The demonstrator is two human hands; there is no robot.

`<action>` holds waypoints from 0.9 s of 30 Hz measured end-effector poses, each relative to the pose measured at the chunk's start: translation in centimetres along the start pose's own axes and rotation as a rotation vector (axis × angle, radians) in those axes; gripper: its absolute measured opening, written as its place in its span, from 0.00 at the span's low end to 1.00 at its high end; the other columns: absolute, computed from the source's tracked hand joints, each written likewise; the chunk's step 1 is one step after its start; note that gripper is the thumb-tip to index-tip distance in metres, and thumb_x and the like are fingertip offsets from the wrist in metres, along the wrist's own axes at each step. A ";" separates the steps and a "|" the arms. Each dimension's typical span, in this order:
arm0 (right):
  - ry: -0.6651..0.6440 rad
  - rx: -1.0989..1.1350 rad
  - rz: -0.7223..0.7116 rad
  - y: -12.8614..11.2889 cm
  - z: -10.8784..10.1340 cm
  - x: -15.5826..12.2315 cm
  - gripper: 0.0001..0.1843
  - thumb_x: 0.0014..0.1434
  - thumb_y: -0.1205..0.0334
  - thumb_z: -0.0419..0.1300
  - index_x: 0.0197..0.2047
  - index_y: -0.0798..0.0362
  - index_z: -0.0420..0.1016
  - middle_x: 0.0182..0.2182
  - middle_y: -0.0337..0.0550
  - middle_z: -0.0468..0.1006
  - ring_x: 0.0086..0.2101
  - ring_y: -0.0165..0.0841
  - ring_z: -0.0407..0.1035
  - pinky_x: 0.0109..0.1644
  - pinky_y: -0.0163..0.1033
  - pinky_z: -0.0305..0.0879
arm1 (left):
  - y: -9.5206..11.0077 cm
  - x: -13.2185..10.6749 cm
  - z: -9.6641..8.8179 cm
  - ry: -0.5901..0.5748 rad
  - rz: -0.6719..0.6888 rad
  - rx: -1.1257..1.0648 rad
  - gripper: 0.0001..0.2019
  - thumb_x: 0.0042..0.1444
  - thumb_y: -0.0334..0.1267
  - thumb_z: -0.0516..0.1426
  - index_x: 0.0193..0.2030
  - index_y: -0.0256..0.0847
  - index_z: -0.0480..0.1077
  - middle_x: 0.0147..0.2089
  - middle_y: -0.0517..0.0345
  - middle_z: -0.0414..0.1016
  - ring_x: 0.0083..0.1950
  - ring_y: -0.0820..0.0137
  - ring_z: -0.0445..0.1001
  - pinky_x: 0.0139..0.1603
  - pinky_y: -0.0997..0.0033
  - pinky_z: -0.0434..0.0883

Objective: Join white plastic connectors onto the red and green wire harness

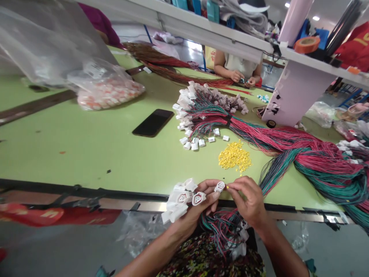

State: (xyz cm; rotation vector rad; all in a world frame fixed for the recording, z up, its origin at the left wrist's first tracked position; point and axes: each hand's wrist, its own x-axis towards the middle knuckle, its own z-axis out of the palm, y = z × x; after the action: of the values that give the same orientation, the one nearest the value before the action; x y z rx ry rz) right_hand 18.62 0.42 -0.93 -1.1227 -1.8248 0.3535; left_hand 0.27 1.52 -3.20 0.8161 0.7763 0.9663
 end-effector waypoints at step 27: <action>-0.053 0.093 0.039 -3.4 -1.1 0.6 0.10 0.66 0.72 0.61 0.46 0.50 0.80 0.36 0.42 0.78 0.37 0.32 0.73 0.40 0.36 0.70 | -0.2 0.2 -0.5 0.050 0.720 0.532 0.10 0.58 0.33 0.66 0.47 0.47 0.81 0.42 0.54 0.85 0.41 0.65 0.84 0.44 0.64 0.83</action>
State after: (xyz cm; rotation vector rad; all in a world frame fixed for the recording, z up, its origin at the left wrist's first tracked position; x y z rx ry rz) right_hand 17.58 -1.18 2.15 -1.0944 -1.8159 0.4904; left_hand 0.01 1.72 -3.63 1.6060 0.8079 1.4401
